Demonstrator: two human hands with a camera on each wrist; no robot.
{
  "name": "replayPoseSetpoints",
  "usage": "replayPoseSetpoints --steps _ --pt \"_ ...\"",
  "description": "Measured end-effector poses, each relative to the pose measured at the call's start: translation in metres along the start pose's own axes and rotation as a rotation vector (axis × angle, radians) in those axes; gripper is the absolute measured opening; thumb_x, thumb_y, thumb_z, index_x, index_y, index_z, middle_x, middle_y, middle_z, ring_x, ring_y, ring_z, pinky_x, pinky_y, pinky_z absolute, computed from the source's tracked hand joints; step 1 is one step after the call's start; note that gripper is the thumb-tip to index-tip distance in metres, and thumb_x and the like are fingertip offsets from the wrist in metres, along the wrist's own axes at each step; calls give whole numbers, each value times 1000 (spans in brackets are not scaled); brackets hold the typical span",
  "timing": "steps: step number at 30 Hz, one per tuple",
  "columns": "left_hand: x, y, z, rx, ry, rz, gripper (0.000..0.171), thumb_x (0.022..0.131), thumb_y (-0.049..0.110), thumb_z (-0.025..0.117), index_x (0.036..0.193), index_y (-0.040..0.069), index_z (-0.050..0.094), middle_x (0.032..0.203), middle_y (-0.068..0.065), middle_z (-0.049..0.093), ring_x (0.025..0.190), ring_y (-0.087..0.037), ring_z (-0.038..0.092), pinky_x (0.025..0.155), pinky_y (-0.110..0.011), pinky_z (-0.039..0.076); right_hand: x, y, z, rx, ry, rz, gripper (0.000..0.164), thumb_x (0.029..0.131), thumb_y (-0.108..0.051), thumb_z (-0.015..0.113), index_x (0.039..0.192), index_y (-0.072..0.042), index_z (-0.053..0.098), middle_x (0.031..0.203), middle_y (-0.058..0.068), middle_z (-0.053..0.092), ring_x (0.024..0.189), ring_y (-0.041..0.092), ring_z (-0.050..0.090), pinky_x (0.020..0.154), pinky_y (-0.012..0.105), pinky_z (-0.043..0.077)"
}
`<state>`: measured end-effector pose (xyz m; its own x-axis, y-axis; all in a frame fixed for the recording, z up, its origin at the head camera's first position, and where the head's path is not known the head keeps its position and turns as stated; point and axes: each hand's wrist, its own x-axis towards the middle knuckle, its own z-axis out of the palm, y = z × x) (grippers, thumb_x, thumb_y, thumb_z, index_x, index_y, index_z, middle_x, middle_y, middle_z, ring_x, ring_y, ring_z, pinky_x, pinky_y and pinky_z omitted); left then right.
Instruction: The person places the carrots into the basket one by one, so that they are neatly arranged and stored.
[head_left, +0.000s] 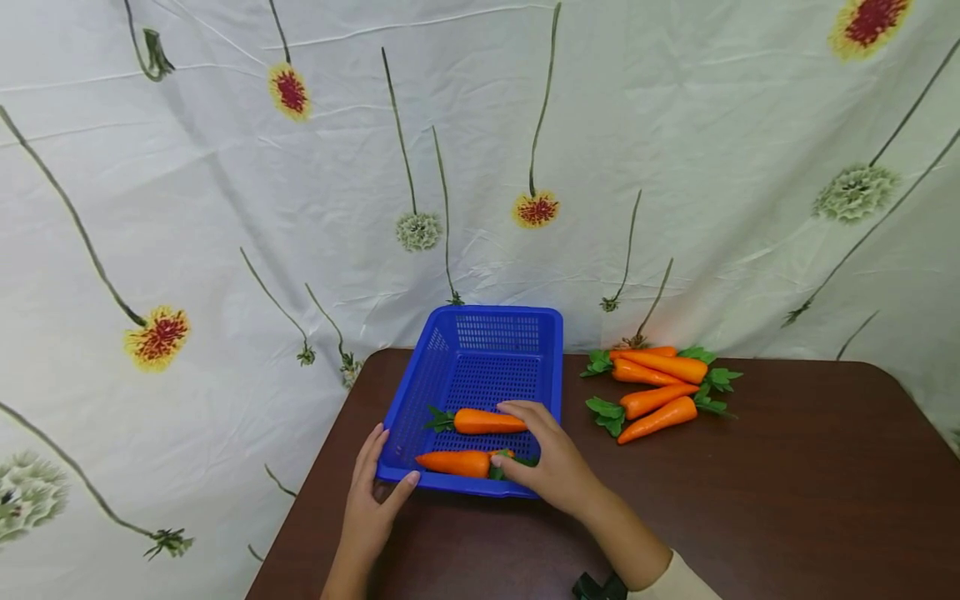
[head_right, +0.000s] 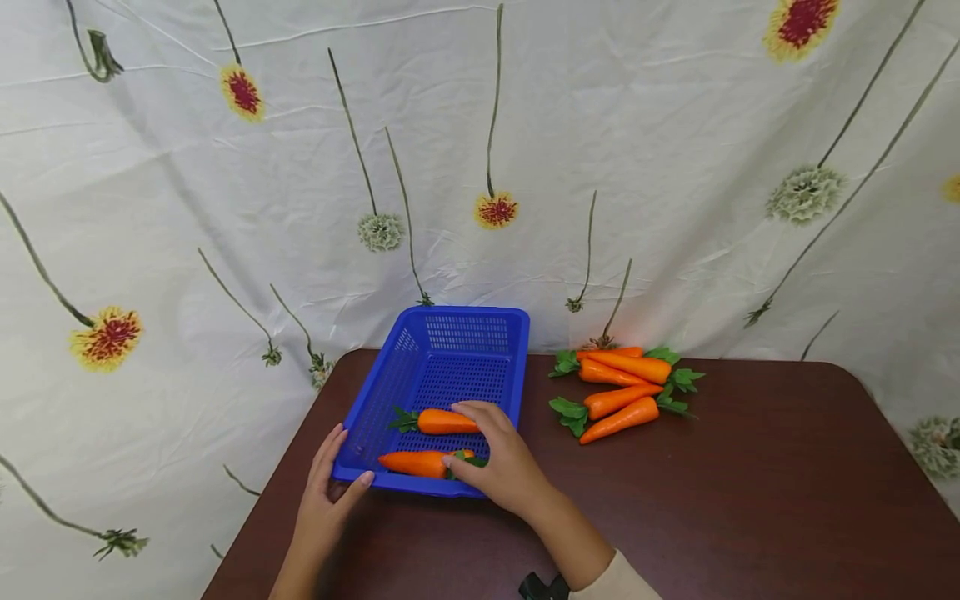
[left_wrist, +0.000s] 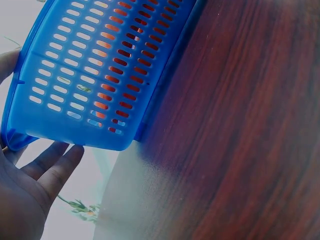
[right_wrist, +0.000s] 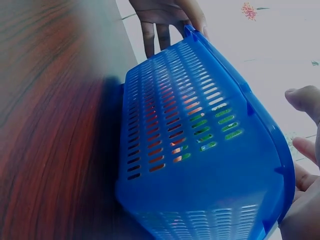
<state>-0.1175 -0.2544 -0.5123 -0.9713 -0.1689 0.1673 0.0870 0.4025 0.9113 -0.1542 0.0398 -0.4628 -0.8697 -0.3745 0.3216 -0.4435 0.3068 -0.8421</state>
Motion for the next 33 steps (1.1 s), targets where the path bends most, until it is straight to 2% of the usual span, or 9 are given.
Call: replayPoseSetpoints --steps 8,15,22,28,33 --pt "0 -1 0 7 0 3 76 92 21 76 156 29 36 168 7 21 145 -23 38 97 -2 37 -2 6 -5 -16 55 -14 60 90 -27 78 143 -34 52 147 -6 51 140 24 48 110 56 43" --pt "0 -1 0 0 0 3 76 92 20 75 156 29 36 168 9 21 145 -23 38 97 -2 37 -4 14 -15 -42 98 10 57 90 -34 77 142 -36 52 145 -8 52 135 20 51 106 54 47" --pt "1 -2 -1 5 1 6 76 92 19 75 157 29 36 168 4 21 145 -24 39 97 -3 37 -8 23 -28 -76 168 -12 57 89 -28 79 141 -28 55 142 -3 56 129 18 55 105 47 49" --pt "0 0 -1 5 0 3 76 92 20 75 157 29 36 168 4 21 145 -24 39 96 -3 37 -11 35 -42 -80 208 48 55 90 -27 78 140 -20 57 140 2 57 128 25 56 106 52 47" --pt "-1 1 0 -2 2 13 75 92 19 75 157 26 37 168 4 22 145 -27 39 97 -3 37 -16 47 -59 -96 238 121 53 93 -28 75 141 -19 56 140 4 55 125 29 55 105 58 45"
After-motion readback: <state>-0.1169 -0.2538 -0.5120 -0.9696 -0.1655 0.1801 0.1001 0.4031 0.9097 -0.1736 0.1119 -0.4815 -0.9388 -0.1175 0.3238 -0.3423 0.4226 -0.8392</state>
